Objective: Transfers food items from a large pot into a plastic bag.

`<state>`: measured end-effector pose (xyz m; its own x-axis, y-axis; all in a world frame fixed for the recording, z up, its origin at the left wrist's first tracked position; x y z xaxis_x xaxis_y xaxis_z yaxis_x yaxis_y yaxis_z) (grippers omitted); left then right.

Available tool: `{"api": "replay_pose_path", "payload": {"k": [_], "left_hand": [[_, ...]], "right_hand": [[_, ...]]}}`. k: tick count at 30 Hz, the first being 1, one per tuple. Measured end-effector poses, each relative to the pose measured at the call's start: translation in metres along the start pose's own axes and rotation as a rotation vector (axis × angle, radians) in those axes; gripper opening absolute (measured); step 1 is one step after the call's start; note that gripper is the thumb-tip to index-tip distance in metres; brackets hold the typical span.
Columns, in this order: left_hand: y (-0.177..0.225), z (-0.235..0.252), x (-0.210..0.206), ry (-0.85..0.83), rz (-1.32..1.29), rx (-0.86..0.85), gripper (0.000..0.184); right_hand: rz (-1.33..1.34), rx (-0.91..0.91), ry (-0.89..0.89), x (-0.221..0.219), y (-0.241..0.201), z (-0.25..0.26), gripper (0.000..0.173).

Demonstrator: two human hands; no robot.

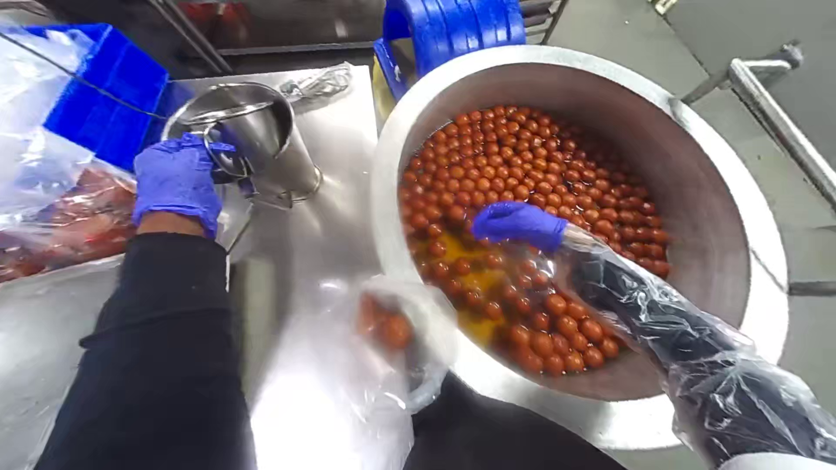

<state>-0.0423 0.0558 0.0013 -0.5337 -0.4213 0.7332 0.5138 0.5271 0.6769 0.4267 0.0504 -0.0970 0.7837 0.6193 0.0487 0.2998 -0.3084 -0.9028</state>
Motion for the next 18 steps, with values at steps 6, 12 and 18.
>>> {"api": "replay_pose_path", "payload": {"k": [6,12,18], "left_hand": [[0.012,-0.024,0.003,0.005,0.252,0.001,0.059],[-0.036,-0.127,0.027,-0.077,-0.493,-0.128,0.043],[-0.084,-0.251,0.022,-0.175,-0.875,0.016,0.037]], "right_hand": [[-0.029,-0.211,0.044,0.011,0.111,0.001,0.032],[-0.353,-0.253,0.095,0.033,0.111,-0.008,0.043],[-0.828,-0.211,-0.230,0.009,0.117,0.011,0.044]]}}
Point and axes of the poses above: each hand's wrist, its own z-axis towards the middle knuckle, its own x-axis out of the back of the hand, y = z × x, the point moved 7 cm from there along z, towards the middle knuckle, and after that the axes turned 7 degrees about x, right-handed, at the moved point
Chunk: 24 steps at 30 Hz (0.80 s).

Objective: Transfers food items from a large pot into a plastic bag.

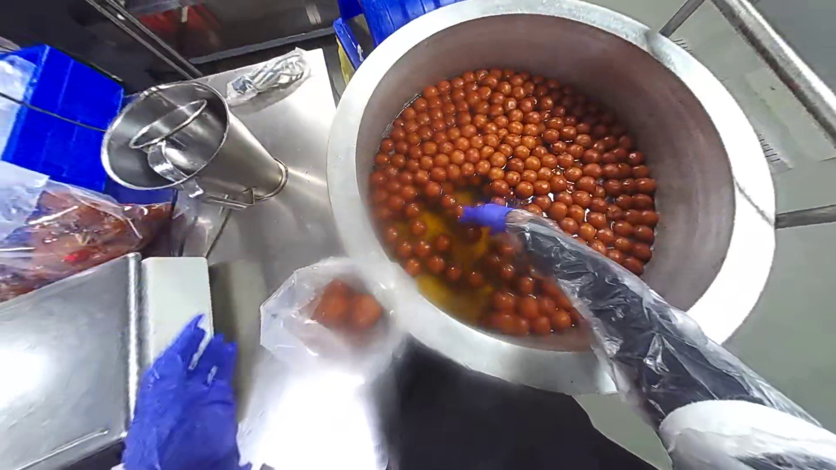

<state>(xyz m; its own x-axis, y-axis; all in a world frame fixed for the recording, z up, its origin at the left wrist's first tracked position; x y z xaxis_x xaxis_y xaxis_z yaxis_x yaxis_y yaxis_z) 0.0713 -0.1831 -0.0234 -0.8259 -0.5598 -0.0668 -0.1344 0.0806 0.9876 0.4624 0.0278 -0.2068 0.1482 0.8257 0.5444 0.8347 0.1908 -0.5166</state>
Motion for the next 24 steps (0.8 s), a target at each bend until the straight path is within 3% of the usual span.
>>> {"api": "replay_pose_path", "payload": {"k": [3,4,6,8,12,14,18,19,21,24], "left_hand": [[-0.032,-0.023,0.009,-0.051,-0.091,0.100,0.032],[-0.035,-0.030,0.008,-0.012,-0.111,0.132,0.032],[-0.042,-0.039,0.008,0.020,-0.184,0.174,0.034],[-0.046,-0.041,0.006,-0.019,-0.225,0.189,0.031],[-0.037,-0.044,-0.010,0.022,-0.226,0.190,0.036],[-0.033,-0.043,-0.018,-0.051,-0.293,0.155,0.033],[-0.023,-0.041,-0.032,-0.111,-0.322,0.120,0.043],[-0.028,-0.038,-0.028,-0.193,-0.346,0.105,0.040],[-0.039,-0.033,-0.021,-0.380,-0.385,0.099,0.034],[-0.044,-0.031,-0.019,-0.403,-0.399,0.112,0.035]], "right_hand": [[0.160,-0.248,-0.001,0.005,-0.038,-0.013,0.041],[0.194,-0.262,-0.001,0.000,-0.036,-0.005,0.048],[0.152,-0.149,0.034,-0.022,-0.008,0.031,0.060],[0.102,-0.025,0.036,-0.034,-0.002,0.048,0.058],[0.310,-0.060,-0.008,-0.043,-0.024,0.041,0.070],[0.327,-0.049,0.021,-0.054,-0.018,0.056,0.074],[0.384,-0.094,-0.037,-0.050,-0.062,0.033,0.047],[0.567,-0.114,0.034,-0.056,-0.061,0.034,0.050],[0.883,-0.113,0.126,-0.081,-0.038,0.062,0.072],[0.962,-0.057,0.130,-0.097,-0.031,0.085,0.084]]}}
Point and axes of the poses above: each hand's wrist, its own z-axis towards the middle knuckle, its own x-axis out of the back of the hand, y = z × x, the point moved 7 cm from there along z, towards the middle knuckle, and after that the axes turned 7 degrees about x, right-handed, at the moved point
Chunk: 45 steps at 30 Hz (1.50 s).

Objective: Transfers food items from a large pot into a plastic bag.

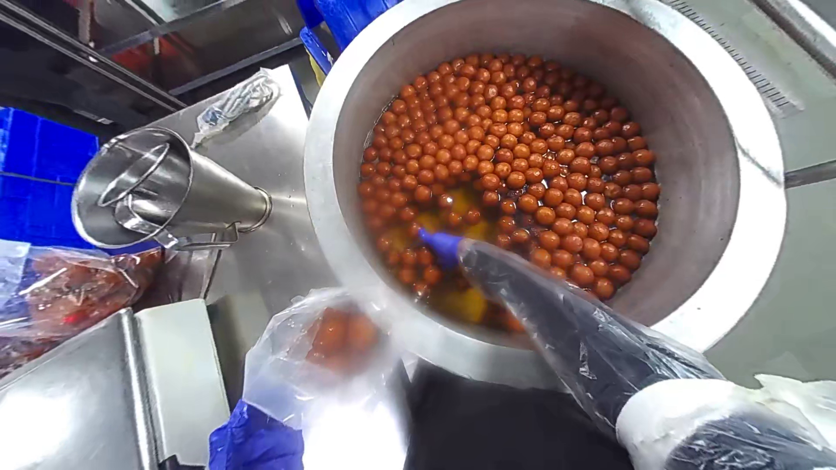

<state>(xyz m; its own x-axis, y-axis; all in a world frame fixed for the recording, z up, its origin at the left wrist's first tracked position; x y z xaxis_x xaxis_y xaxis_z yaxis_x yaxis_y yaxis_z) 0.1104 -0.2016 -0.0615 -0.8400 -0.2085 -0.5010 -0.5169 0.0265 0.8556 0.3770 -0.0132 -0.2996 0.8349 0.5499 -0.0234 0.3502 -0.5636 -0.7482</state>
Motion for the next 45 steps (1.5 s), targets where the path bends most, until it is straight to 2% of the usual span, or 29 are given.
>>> {"api": "replay_pose_path", "payload": {"k": [2,4,5,8,11,13,14,16,19,22,24,29,33,38,43,45], "left_hand": [[-0.003,-0.001,0.014,-0.010,-0.031,-0.002,0.038],[-0.003,0.000,0.016,0.004,-0.041,0.011,0.040],[-0.002,0.000,0.014,0.021,-0.034,0.020,0.040],[-0.001,0.003,0.006,0.030,-0.043,0.034,0.036],[-0.003,0.006,-0.007,0.051,-0.100,0.053,0.033],[-0.002,0.008,-0.025,0.162,-0.153,0.042,0.033],[-0.001,0.009,-0.034,0.200,-0.218,0.043,0.034],[0.001,0.009,-0.043,0.188,-0.295,0.040,0.034],[0.001,0.008,-0.038,0.187,-0.304,0.029,0.032],[-0.001,0.009,-0.022,0.075,-0.116,0.028,0.031],[0.000,0.009,-0.019,0.010,0.003,0.020,0.032],[0.005,0.005,-0.029,0.037,0.181,-0.058,0.033],[0.006,0.004,-0.038,0.049,0.207,-0.077,0.034],[0.006,0.003,-0.036,0.081,0.201,-0.083,0.036],[0.010,0.003,-0.032,0.119,0.261,-0.070,0.041],[0.009,0.004,-0.030,0.117,0.245,-0.068,0.039]], "right_hand": [[0.049,0.043,-0.002,-0.009,-0.002,0.002,0.073],[-0.063,0.160,-0.089,-0.016,-0.014,-0.002,0.049],[-0.065,0.149,-0.114,-0.020,-0.017,-0.004,0.047],[0.288,-0.076,-0.079,-0.034,0.007,0.009,0.060],[0.434,-0.092,-0.148,-0.041,0.020,0.015,0.054],[0.442,-0.107,-0.160,-0.042,0.000,-0.009,0.047],[0.419,-0.195,-0.002,-0.045,-0.025,-0.037,0.042],[0.418,-0.245,0.044,-0.048,-0.057,-0.071,0.037],[0.450,-0.220,0.017,-0.050,-0.052,-0.061,0.032],[0.529,-0.122,-0.229,-0.053,-0.003,-0.005,0.034],[0.506,-0.151,-0.202,-0.056,0.010,0.005,0.036],[0.449,-0.135,-0.236,-0.055,0.001,-0.017,0.029],[0.475,-0.078,-0.266,-0.052,-0.008,-0.028,0.025],[0.506,-0.120,-0.332,-0.051,0.000,-0.020,0.033],[0.298,-0.162,-0.198,-0.024,-0.012,-0.026,0.029],[0.184,-0.199,-0.168,-0.014,-0.004,-0.019,0.038]]}}
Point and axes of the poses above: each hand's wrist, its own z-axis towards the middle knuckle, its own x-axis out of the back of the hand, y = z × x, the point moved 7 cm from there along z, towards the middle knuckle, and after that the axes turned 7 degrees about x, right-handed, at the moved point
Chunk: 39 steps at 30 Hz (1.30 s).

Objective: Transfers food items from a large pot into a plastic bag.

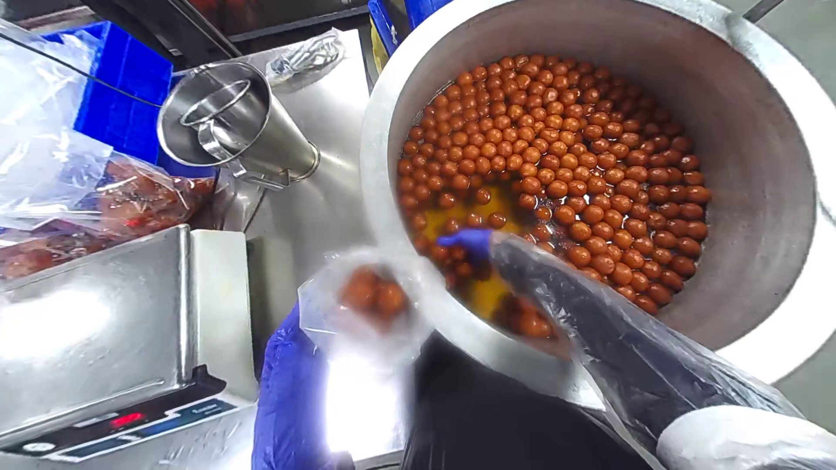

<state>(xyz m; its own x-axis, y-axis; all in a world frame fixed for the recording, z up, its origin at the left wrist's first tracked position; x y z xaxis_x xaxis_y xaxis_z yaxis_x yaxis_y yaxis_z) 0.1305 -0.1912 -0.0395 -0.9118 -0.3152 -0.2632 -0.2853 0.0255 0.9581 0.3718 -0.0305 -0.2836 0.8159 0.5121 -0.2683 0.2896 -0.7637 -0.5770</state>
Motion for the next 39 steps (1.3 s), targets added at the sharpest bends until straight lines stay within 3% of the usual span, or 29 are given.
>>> {"api": "replay_pose_path", "payload": {"k": [2,6,11,19,23,26,28,33,39], "left_hand": [[-0.002,0.000,0.001,-0.009,-0.009,-0.009,0.039],[-0.002,0.000,0.001,-0.019,0.018,-0.023,0.038],[-0.010,-0.001,0.006,0.014,-0.075,-0.002,0.041],[-0.007,0.001,0.005,-0.046,-0.130,0.005,0.047],[0.007,0.002,-0.007,-0.067,-0.147,-0.022,0.043],[0.008,0.003,-0.008,-0.036,-0.183,0.032,0.043],[0.004,0.002,-0.004,-0.076,-0.173,-0.031,0.042],[0.006,0.005,-0.006,-0.066,-0.195,-0.070,0.042],[0.007,0.006,-0.006,-0.071,-0.168,-0.074,0.043]], "right_hand": [[-0.070,-0.033,0.023,0.002,0.005,0.003,0.043],[-0.144,-0.071,0.015,-0.005,0.011,-0.012,0.034],[0.022,-0.066,-0.047,-0.004,0.032,-0.005,0.028],[-0.191,0.023,-0.077,-0.022,0.005,-0.030,0.022],[0.009,0.045,-0.092,-0.024,0.016,-0.040,0.014],[0.176,-0.016,-0.168,-0.021,0.039,-0.041,0.023],[0.272,-0.031,-0.169,-0.021,0.052,-0.046,0.027],[0.286,-0.070,-0.146,-0.022,0.068,-0.071,0.031],[0.096,-0.077,-0.150,-0.025,0.031,-0.094,0.022]]}}
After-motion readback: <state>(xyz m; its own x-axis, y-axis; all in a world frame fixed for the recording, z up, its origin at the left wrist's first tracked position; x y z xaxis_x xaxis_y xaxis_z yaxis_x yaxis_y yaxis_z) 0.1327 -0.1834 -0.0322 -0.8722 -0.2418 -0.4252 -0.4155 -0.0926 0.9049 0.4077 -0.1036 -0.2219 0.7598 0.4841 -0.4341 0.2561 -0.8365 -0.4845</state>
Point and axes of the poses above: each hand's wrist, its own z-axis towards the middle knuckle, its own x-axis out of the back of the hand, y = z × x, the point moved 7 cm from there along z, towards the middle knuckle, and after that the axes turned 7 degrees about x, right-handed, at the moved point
